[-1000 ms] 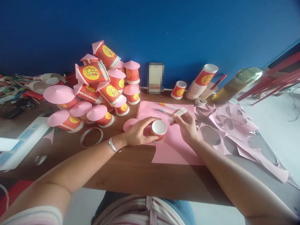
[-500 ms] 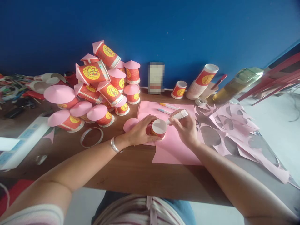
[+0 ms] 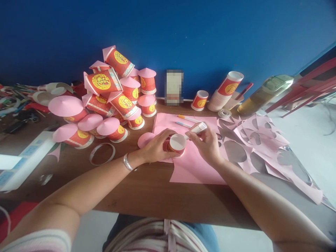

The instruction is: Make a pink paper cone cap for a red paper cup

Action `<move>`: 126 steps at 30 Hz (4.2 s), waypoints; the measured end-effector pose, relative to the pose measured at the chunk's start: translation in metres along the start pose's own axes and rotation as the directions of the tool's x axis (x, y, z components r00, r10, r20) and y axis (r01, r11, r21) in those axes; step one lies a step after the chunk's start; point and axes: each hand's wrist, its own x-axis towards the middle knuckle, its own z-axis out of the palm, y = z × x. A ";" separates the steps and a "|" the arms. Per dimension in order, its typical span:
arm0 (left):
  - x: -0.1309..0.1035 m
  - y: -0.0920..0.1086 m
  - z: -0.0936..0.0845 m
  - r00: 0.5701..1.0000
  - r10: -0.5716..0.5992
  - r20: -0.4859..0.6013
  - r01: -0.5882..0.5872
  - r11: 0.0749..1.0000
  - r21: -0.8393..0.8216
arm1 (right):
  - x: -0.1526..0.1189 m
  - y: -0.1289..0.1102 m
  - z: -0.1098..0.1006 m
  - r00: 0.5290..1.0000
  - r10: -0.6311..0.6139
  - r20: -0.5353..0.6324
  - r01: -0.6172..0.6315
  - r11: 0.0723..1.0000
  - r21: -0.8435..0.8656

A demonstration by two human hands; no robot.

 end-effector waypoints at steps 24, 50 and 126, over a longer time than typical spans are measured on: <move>-0.006 -0.007 -0.012 0.994 -0.110 -0.005 0.107 0.976 -0.188 | 0.008 0.017 0.000 0.987 0.142 0.073 -0.158 0.934 0.320; 0.000 0.000 -0.003 0.989 -0.002 -0.146 0.019 0.993 0.117 | -0.014 -0.010 0.001 0.992 -0.112 0.059 0.112 0.994 0.003; 0.061 0.051 -0.061 0.803 0.391 0.451 -0.571 0.285 0.770 | 0.004 0.030 -0.003 0.980 0.157 0.126 -0.192 0.919 0.344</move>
